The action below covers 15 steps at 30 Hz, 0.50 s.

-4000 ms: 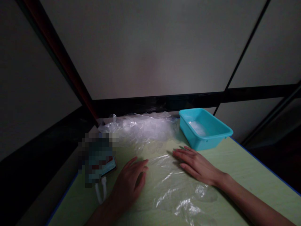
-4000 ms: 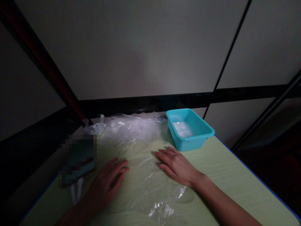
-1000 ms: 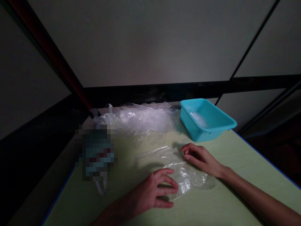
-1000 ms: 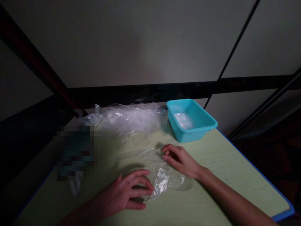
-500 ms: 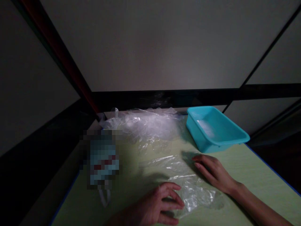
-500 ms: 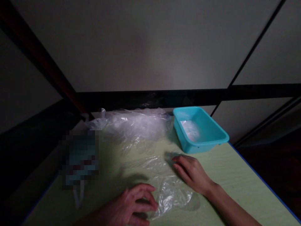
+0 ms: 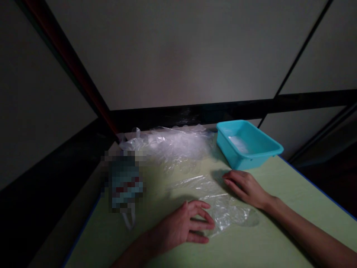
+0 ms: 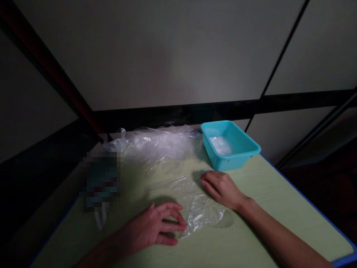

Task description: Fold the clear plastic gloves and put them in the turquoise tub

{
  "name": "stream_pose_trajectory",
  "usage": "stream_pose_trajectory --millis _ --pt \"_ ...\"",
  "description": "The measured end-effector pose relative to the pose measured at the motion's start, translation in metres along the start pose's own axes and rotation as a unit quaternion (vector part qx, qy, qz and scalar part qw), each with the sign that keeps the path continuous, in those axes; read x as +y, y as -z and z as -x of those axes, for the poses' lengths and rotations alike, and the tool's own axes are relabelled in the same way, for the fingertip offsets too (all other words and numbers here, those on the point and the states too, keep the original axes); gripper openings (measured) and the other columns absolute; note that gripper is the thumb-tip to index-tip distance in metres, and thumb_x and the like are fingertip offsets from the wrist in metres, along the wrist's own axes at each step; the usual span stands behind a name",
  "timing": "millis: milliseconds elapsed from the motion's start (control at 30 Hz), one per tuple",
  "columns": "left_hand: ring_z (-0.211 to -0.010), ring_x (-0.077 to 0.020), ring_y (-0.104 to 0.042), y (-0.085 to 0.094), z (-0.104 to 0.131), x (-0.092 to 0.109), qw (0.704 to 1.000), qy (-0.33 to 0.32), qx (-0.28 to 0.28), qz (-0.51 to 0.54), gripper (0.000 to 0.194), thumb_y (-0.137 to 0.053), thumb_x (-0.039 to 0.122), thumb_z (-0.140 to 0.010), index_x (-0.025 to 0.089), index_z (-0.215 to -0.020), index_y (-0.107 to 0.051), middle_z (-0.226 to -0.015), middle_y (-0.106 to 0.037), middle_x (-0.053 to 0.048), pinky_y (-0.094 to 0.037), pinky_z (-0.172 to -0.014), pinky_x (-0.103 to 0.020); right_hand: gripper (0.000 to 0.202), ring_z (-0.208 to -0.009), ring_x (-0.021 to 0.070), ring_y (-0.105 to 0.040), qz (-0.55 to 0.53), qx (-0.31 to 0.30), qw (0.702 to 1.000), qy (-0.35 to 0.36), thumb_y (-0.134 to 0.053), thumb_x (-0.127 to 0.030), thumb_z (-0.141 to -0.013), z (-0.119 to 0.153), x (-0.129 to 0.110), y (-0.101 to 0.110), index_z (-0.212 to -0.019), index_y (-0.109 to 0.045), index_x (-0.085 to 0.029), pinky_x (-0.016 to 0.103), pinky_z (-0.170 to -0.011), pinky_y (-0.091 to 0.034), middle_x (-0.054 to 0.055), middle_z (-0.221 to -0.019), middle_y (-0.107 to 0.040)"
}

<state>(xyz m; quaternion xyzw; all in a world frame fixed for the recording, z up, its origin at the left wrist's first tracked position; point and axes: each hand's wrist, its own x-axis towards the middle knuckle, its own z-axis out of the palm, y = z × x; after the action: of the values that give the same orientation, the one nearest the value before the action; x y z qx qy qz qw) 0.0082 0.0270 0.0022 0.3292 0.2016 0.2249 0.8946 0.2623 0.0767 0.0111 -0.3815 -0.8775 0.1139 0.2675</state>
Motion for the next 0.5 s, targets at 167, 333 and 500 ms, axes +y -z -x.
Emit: stream_pose_trajectory --millis 167,333,500 --pt "-0.111 -0.0305 -0.048 0.006 -0.001 0.005 1.0 -0.003 -0.01 -0.026 0.056 -0.052 0.061 -0.073 0.019 -0.11 -0.049 -0.105 -0.055 -0.008 -0.039 -0.082 -0.039 0.024 -0.089 0.0181 -0.057 -0.033 -0.022 0.999 0.029 -0.034 -0.025 -0.091 -0.001 -0.018 0.007 -0.103 -0.052 -0.014 0.032 -0.077 -0.047 0.011 -0.096 -0.061" --pt "-0.092 -0.0264 -0.059 0.005 0.002 0.008 0.973 -0.096 0.044 -0.204 0.047 -0.051 0.056 -0.075 0.016 -0.1 -0.053 -0.093 -0.059 -0.008 -0.043 -0.077 -0.038 0.05 -0.129 0.0188 -0.023 0.002 -0.168 0.976 0.137 -0.036 -0.024 -0.09 -0.004 -0.034 0.006 -0.135 -0.023 -0.008 0.038 -0.106 -0.024 0.013 -0.139 -0.031" --pt "-0.116 -0.0236 -0.043 -0.021 0.011 0.002 0.758 -0.161 0.067 -0.629 0.039 -0.048 0.036 -0.084 0.02 -0.119 -0.049 -0.127 -0.048 -0.009 -0.032 -0.098 -0.037 0.055 -0.133 0.0201 -0.008 0.062 -0.158 0.982 0.082 -0.032 -0.03 -0.092 -0.004 -0.028 -0.009 -0.139 -0.013 -0.009 0.043 -0.108 -0.015 0.013 -0.145 -0.013"
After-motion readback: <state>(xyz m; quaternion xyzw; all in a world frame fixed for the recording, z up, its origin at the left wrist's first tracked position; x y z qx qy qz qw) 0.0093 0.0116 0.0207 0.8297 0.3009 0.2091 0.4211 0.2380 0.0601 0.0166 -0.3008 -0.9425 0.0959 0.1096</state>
